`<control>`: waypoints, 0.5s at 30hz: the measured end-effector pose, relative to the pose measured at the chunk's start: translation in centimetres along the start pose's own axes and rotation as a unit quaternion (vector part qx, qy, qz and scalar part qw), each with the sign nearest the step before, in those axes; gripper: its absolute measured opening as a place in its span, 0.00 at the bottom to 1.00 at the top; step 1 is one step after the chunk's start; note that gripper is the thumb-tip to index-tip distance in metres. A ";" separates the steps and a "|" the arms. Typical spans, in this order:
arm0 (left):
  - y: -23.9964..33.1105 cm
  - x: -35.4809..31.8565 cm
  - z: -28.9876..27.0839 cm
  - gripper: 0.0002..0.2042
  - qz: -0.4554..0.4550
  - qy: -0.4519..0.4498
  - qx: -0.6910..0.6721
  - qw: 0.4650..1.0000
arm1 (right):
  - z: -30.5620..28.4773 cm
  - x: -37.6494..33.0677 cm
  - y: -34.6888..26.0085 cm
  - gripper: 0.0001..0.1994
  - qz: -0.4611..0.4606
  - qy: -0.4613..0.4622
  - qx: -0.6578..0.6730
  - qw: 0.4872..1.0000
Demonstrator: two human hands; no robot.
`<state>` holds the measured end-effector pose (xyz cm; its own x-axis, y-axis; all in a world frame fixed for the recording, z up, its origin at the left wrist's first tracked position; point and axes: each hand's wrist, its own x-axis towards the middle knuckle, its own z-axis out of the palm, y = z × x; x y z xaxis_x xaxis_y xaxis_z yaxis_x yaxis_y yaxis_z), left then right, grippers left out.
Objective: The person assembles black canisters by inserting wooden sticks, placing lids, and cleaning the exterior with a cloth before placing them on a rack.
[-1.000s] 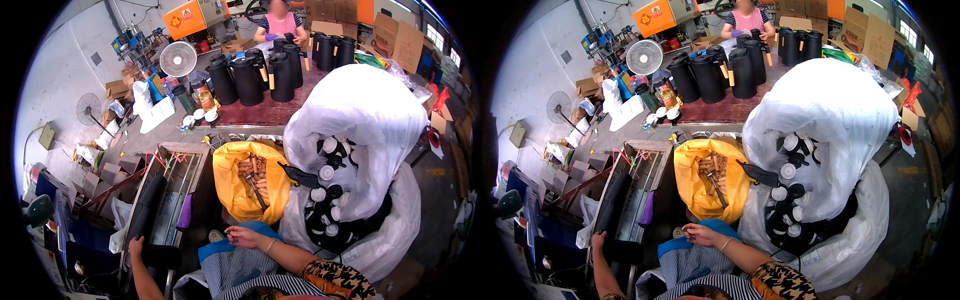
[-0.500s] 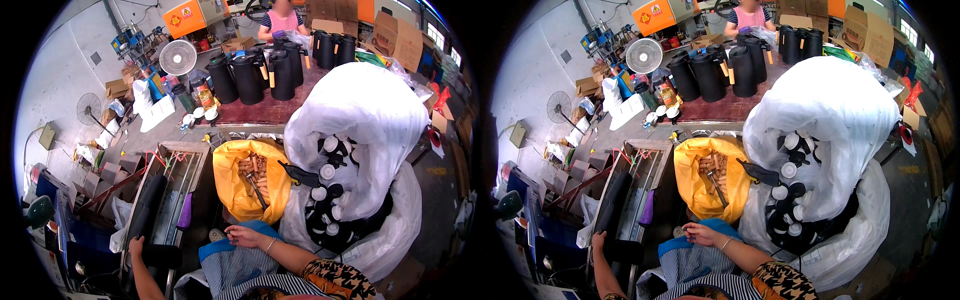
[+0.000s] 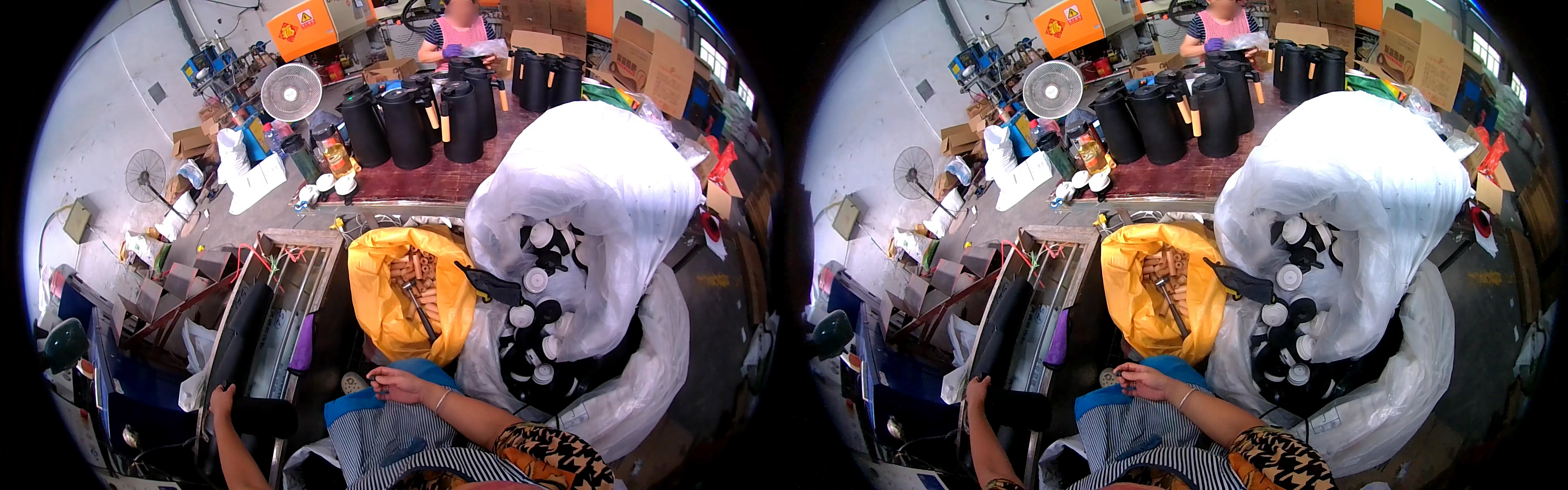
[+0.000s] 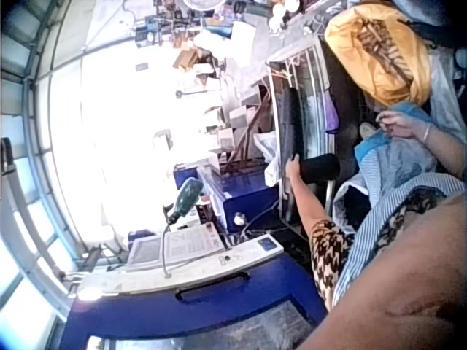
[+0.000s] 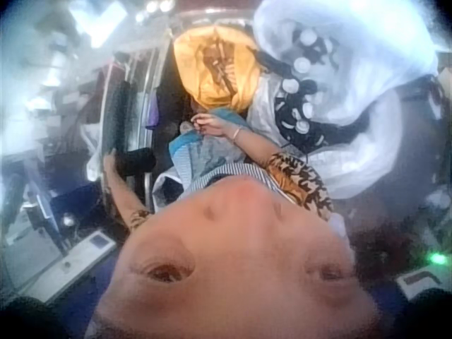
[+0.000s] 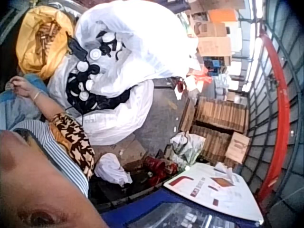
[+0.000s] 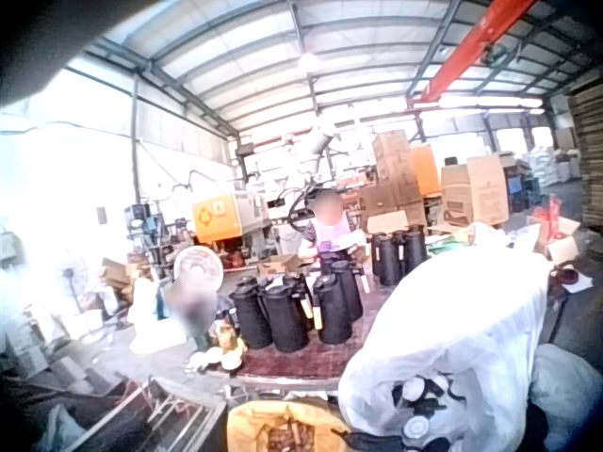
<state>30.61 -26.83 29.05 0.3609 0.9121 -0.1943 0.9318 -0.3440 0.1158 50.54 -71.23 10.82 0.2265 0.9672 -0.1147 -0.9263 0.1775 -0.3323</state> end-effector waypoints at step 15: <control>-0.9 1.2 0.6 0.33 -0.022 -0.013 0.003 1.000 | 0.2 -0.1 -0.1 0.13 0.001 0.009 -0.009 1.000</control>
<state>30.28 -25.56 28.09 0.3208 0.9200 -0.2252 0.9468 -0.3054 0.1012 50.57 -71.29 11.11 0.2292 0.9644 -0.1322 -0.9217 0.1714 -0.3480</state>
